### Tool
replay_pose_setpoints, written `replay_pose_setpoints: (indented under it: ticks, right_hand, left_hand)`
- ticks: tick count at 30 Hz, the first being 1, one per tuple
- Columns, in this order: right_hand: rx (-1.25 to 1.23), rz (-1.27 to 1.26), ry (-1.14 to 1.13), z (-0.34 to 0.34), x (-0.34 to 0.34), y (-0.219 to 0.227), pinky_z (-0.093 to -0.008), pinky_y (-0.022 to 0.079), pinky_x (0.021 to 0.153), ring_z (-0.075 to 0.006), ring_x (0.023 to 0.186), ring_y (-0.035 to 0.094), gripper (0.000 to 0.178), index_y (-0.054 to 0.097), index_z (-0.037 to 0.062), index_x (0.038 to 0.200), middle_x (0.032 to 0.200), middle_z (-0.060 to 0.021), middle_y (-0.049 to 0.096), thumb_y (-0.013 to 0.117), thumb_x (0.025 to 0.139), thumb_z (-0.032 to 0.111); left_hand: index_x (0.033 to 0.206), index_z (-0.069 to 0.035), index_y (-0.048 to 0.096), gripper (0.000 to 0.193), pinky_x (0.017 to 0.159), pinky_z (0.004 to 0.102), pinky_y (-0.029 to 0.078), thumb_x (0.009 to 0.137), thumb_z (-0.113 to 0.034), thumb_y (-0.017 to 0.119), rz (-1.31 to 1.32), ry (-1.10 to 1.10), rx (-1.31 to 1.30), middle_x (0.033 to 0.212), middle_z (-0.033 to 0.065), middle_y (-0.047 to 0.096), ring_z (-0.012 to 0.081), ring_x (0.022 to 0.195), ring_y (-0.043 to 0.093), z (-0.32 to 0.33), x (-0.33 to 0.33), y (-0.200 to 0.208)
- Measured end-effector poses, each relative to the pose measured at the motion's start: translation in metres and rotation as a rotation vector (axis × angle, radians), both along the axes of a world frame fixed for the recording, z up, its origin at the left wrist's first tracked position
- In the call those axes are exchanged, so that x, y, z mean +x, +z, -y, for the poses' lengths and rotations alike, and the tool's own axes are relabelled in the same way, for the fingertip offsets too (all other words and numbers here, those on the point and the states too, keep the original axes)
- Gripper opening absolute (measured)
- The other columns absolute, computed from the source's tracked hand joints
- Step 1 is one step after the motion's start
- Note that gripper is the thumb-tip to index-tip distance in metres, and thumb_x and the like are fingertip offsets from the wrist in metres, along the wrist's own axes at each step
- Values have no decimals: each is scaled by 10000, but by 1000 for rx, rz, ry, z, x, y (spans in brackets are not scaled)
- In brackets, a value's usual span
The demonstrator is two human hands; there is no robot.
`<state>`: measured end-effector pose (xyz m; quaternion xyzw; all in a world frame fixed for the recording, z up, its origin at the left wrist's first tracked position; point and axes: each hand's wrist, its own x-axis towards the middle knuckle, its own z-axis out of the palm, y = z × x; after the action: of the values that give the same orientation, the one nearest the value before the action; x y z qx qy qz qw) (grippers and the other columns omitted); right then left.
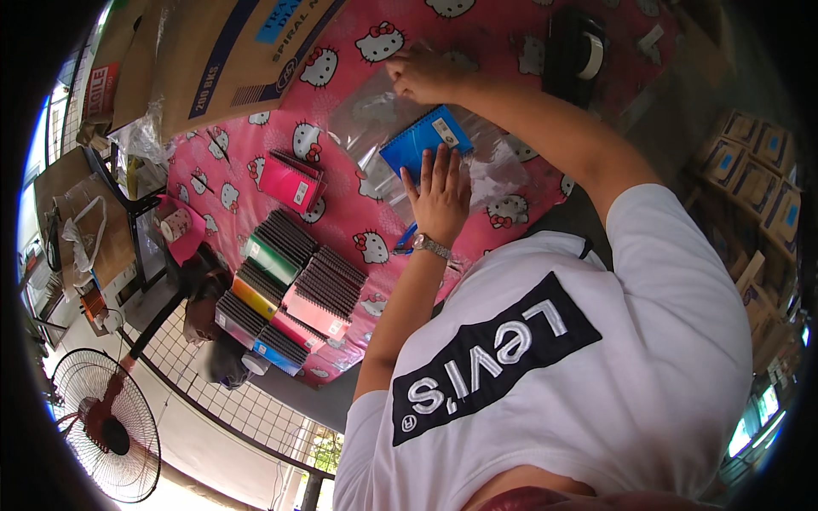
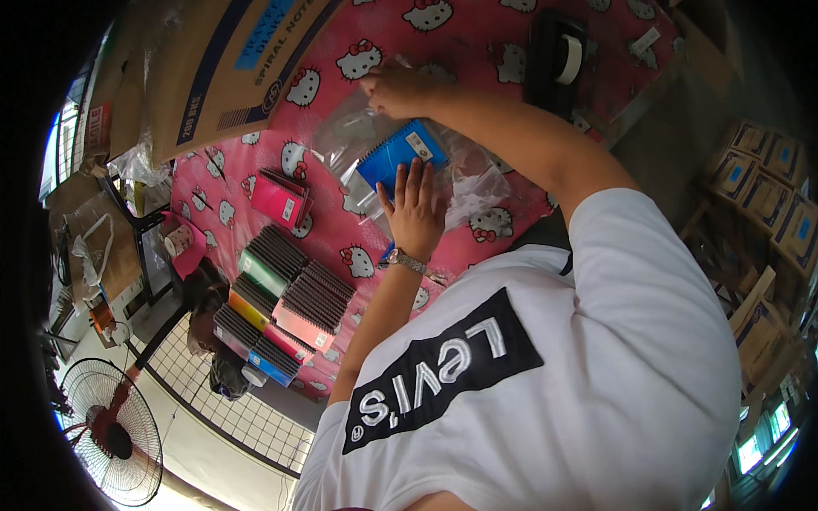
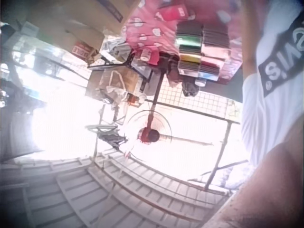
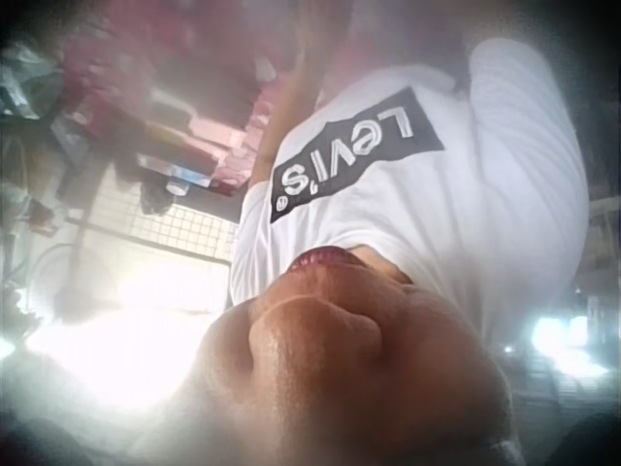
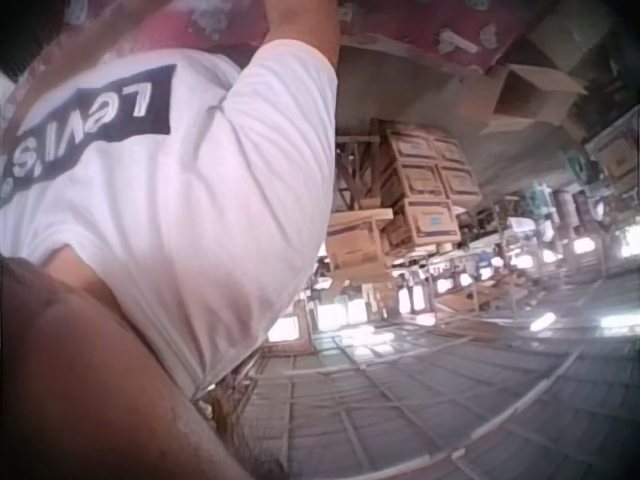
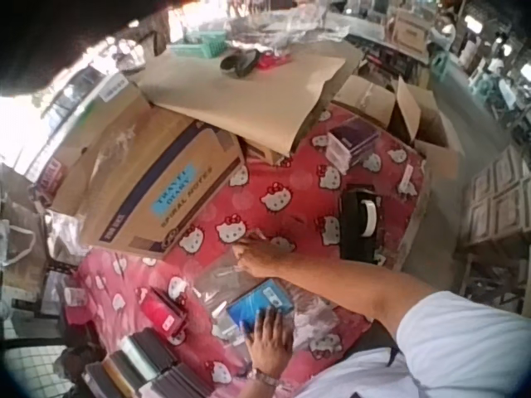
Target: The person organizes several small spiral notebooks by color and places them into a clear plastic bag.
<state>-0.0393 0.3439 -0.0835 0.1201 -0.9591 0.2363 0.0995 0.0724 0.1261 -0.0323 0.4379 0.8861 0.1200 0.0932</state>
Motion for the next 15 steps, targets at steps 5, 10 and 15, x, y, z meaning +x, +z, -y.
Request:
replay_pose_setpoints:
  ticks: [5, 10, 15]
  right_hand:
    - [-87, 502, 205, 5, -2, 58, -389, 377, 845, -200, 832, 594, 136, 529, 159, 769, 767, -15, 581, 640, 707, 109]
    - [37, 136, -37, 36, 73, 65, -424, 373, 925, -196, 960, 591, 295, 554, 165, 1132, 884, -40, 619, 568, 837, 165]
    - [193, 22, -208, 68, 133, 46, -430, 357, 974, -194, 1062, 551, 314, 576, 114, 1165, 1078, -19, 588, 513, 868, 193]
  left_hand:
    - [1309, -118, 458, 574, 1044, 547, 213, 763, -157, 631, 77, 141, 183, 1380, 78, 454, 266, 1262, 422, 0, -38, -13]
    - [1398, -112, 352, 796, 1106, 605, 81, 719, -314, 713, -171, 213, 138, 1341, 107, 466, 282, 1314, 380, -17, -82, 12]
    - [1151, -143, 606, 464, 986, 530, 318, 733, -314, 716, -42, -52, -453, 1068, 53, 617, 188, 1074, 566, 1, -115, 50]
